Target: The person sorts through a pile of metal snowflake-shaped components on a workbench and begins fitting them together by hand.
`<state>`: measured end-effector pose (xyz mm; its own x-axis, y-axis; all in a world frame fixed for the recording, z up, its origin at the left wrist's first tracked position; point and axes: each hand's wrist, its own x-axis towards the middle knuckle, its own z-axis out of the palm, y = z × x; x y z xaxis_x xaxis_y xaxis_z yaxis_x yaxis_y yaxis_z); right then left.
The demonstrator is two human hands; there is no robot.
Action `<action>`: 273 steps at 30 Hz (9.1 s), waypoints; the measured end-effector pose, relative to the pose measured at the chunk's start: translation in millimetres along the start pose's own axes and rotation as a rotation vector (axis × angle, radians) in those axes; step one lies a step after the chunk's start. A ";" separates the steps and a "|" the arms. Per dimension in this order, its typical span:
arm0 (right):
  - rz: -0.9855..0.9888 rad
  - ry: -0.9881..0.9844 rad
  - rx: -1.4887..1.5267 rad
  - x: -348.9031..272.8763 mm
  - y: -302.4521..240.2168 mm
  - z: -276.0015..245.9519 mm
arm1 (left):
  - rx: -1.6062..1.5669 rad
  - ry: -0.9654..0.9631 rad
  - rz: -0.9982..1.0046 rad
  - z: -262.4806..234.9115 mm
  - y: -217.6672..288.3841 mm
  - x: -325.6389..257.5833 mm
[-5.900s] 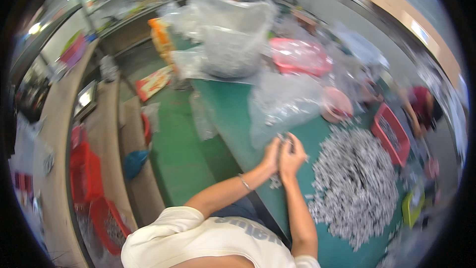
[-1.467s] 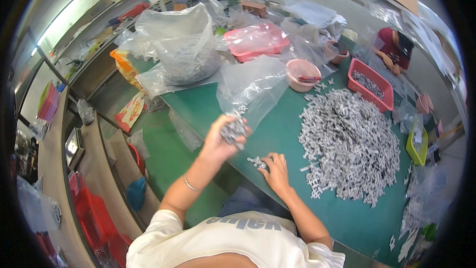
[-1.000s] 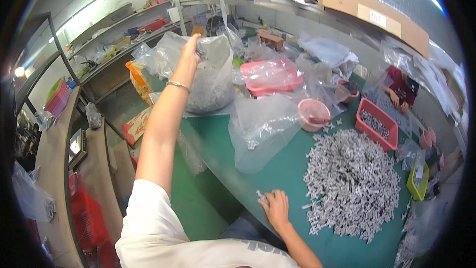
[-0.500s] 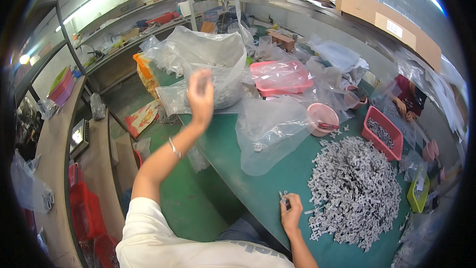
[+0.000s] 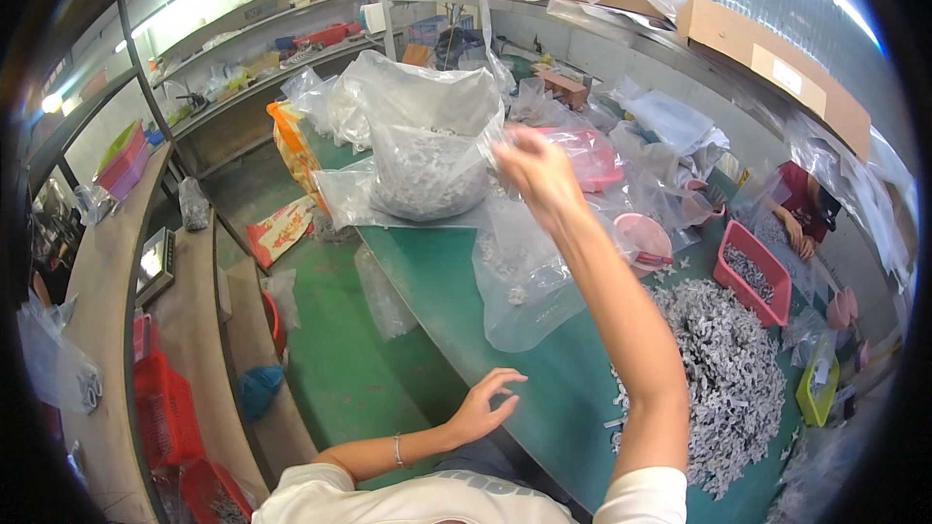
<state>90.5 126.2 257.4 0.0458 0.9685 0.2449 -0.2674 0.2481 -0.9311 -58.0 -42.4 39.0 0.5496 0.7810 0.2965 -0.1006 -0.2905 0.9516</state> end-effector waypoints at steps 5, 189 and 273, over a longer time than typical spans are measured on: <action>-0.106 0.138 0.176 47.1 17.6 14.7 | -0.033 0.025 -0.040 -0.3 1.4 -2.0; -0.030 0.959 -0.060 -470.3 3.7 -106.3 | -0.659 -0.844 -0.357 191.9 81.5 20.3; -0.064 0.960 -0.734 -463.4 -3.6 -86.5 | -0.559 -0.803 -0.226 182.4 92.4 23.1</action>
<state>153.5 -321.4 123.8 0.8180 0.4995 0.2853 0.3568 -0.0516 -0.9327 96.7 -152.1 119.0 0.9800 0.1217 0.1576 -0.1863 0.2812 0.9414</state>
